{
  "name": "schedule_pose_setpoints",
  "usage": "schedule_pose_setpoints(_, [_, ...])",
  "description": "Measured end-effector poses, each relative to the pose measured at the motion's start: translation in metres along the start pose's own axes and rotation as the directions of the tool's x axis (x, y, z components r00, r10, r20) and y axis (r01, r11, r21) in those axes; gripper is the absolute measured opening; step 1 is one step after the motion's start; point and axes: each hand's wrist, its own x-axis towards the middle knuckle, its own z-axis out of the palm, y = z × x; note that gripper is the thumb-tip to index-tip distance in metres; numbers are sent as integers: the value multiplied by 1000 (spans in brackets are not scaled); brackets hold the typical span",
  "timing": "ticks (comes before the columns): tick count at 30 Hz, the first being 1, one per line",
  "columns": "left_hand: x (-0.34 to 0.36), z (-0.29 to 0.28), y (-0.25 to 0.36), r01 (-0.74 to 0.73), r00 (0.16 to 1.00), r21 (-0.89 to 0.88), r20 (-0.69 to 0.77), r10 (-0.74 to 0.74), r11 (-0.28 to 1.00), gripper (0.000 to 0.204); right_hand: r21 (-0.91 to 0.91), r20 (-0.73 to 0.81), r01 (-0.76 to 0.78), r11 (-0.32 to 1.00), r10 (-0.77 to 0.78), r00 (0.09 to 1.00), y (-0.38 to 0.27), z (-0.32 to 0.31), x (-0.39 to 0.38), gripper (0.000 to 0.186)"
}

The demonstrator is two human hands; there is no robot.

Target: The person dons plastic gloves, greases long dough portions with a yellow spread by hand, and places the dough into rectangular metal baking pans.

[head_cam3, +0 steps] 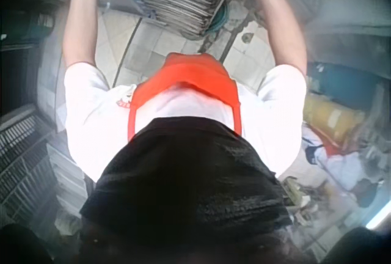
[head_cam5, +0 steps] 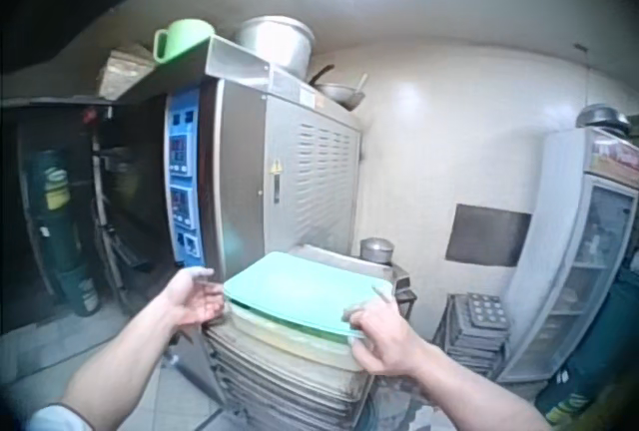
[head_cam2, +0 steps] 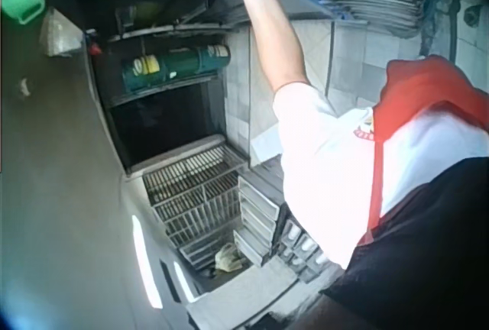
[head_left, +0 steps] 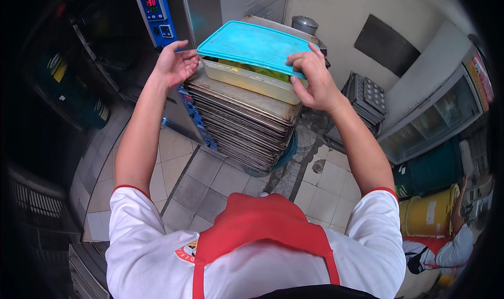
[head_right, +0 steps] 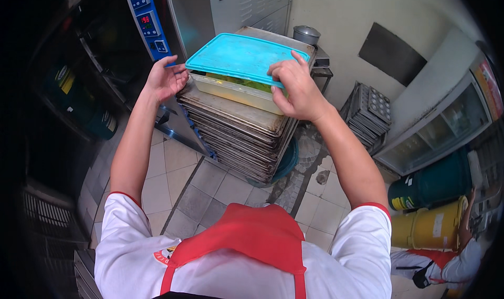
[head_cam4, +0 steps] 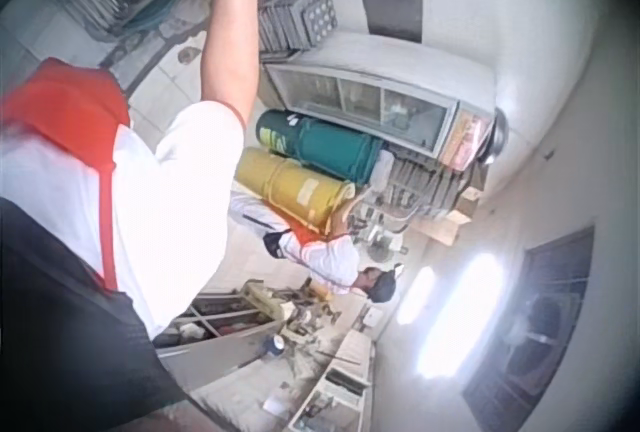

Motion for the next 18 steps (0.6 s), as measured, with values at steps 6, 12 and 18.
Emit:
schedule_pose_setpoints(6, [24,20,-6,-70,984,303,-138,116,951,29,-42,46,42,998,-40,998,10,0,-23,35])
schedule_pose_setpoints(12, [35,-48,11,-83,995,346,86,56,935,37,-3,-3,54,999,-54,999,8,18,-30,32])
schedule_pose_setpoints(18, [46,-23,15,10,1000,346,11,-14,938,25,438,-319,-729,526,849,421,10,23,-35,44])
